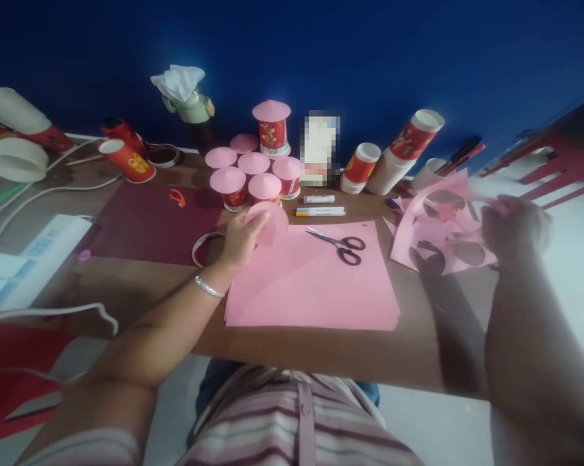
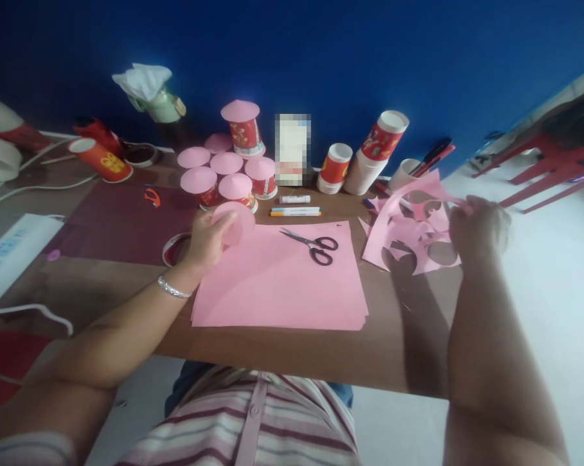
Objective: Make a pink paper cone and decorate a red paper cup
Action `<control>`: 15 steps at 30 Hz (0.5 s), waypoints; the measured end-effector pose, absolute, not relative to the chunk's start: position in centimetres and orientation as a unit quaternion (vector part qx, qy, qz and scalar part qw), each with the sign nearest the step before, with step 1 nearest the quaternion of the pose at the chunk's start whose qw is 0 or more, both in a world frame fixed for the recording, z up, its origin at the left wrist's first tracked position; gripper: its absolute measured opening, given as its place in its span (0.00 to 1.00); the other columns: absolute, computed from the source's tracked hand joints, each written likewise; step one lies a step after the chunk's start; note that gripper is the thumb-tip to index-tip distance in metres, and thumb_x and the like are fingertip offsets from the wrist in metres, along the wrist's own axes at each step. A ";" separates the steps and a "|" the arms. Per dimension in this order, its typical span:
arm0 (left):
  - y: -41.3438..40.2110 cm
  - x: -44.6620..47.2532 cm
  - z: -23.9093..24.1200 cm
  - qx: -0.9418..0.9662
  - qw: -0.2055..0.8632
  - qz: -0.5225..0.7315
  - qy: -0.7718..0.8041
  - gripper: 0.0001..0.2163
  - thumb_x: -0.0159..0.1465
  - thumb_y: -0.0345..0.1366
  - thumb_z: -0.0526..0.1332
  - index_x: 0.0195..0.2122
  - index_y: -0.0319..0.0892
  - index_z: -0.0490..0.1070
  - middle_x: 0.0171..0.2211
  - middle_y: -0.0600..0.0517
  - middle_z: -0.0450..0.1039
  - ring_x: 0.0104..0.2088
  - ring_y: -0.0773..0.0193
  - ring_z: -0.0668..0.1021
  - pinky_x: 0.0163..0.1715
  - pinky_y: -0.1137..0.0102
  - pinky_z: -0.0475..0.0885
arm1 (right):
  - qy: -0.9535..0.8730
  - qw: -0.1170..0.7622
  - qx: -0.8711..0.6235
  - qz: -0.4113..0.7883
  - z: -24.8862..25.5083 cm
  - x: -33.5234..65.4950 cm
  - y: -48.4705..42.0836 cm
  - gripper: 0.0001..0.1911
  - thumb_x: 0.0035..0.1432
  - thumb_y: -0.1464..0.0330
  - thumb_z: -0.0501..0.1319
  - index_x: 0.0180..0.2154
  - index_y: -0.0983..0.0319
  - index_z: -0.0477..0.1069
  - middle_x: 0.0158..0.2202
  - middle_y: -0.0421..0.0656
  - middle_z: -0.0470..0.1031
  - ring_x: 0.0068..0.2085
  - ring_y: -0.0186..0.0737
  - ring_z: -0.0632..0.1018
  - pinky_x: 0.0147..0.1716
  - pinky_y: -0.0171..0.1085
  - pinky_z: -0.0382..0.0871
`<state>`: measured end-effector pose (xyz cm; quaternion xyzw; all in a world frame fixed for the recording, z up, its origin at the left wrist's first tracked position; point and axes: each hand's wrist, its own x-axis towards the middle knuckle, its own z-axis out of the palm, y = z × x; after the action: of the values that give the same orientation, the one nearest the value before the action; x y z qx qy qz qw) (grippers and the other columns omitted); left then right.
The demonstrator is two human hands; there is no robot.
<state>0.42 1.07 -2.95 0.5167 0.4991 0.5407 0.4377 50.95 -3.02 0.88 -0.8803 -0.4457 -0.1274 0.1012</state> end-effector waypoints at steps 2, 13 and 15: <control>1.2 0.3 -3.2 0.510 0.440 0.544 0.500 0.14 0.58 0.47 0.71 0.35 0.40 0.80 0.30 0.51 0.77 0.31 0.63 0.76 0.31 0.72 0.72 | -0.418 0.107 -0.894 -0.121 0.8 50.0 -3.3 0.27 0.61 0.69 0.61 0.61 0.70 0.75 0.54 0.70 0.76 0.52 0.59 0.75 0.40 0.53 0.65; 1.1 0.5 -2.9 0.520 0.434 0.545 0.494 0.15 0.57 0.47 0.71 0.35 0.39 0.80 0.33 0.50 0.79 0.34 0.61 0.77 0.35 0.70 0.74 | -0.658 0.095 -0.729 -0.164 -0.4 44.0 -3.6 0.19 0.70 0.60 0.57 0.58 0.56 0.74 0.68 0.59 0.65 0.66 0.61 0.61 0.51 0.53 0.61; 1.1 0.4 -3.0 0.519 0.433 0.546 0.495 0.15 0.58 0.48 0.71 0.34 0.40 0.79 0.31 0.50 0.78 0.33 0.62 0.76 0.34 0.71 0.73 | -0.637 0.092 -0.747 -0.164 -1.0 44.8 -3.0 0.18 0.70 0.61 0.57 0.57 0.56 0.75 0.69 0.61 0.63 0.63 0.63 0.62 0.46 0.54 0.60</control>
<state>0.41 1.12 -2.99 0.5191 0.4950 0.5459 0.4330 44.79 -3.05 -1.05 -0.7473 -0.6374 -0.1636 0.0921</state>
